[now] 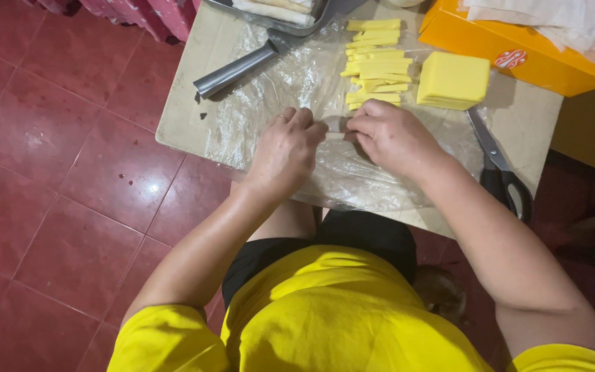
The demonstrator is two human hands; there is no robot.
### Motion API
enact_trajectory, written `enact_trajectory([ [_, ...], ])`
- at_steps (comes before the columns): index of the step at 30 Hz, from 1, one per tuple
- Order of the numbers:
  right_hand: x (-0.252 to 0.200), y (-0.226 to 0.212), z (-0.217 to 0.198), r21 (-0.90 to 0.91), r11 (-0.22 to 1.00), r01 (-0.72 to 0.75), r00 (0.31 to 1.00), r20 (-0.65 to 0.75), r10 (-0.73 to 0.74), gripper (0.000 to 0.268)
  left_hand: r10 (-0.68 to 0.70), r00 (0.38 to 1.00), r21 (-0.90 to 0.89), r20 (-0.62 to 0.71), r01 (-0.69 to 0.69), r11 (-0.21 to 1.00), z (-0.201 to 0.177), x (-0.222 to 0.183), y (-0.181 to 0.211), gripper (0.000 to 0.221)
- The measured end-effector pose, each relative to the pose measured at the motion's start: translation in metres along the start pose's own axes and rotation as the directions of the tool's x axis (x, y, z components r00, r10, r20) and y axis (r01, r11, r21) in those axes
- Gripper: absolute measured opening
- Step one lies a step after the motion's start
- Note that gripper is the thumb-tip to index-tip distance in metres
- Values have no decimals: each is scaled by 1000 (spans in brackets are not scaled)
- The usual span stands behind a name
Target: Rolling cheese strips into spring roll wrappers to prepare cheese sticks.
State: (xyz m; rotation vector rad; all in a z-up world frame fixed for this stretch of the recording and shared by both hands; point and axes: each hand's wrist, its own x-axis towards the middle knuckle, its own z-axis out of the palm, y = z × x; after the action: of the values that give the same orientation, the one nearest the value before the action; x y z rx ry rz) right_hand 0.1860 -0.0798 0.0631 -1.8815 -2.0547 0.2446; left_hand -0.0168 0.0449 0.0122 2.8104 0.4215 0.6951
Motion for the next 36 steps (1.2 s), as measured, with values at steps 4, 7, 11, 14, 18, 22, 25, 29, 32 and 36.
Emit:
enact_trajectory([
  [4,2,5,-1,59,998,-25,1000,21,23,16,80,990,122,-116,-66,990,0,2,2,11],
  [7,7,7,1,85,996,-34,999,24,32,18,131,983,177,-128,-108,978,0,1,2,13],
  [11,9,4,0,83,996,-8,1000,-13,9,11,148,980,115,-133,-133,984,-7,3,3,15],
  [14,6,13,8,10,1000,13,998,-55,-13,8,135,978,103,-156,-120,987,3,1,-4,17],
  [18,5,14,26,-106,989,107,970,-208,-128,6,135,980,109,-146,-120,987,7,2,-5,14],
  [22,-3,17,41,-247,948,202,928,-261,-266,16,110,987,127,-120,-94,987,10,5,-6,13],
  [25,-4,26,48,-260,940,221,925,-249,-287,19,79,993,104,-86,-70,992,11,7,-10,17],
  [29,5,25,41,-209,950,234,931,-234,-280,23,106,991,130,-78,-95,987,6,9,-8,17],
  [32,9,25,36,-160,958,238,943,-200,-267,22,128,987,114,-101,-117,987,-13,17,2,18],
  [36,14,26,19,-70,977,200,977,-67,-204,23,119,990,83,-71,-113,990,0,14,-2,17],
])
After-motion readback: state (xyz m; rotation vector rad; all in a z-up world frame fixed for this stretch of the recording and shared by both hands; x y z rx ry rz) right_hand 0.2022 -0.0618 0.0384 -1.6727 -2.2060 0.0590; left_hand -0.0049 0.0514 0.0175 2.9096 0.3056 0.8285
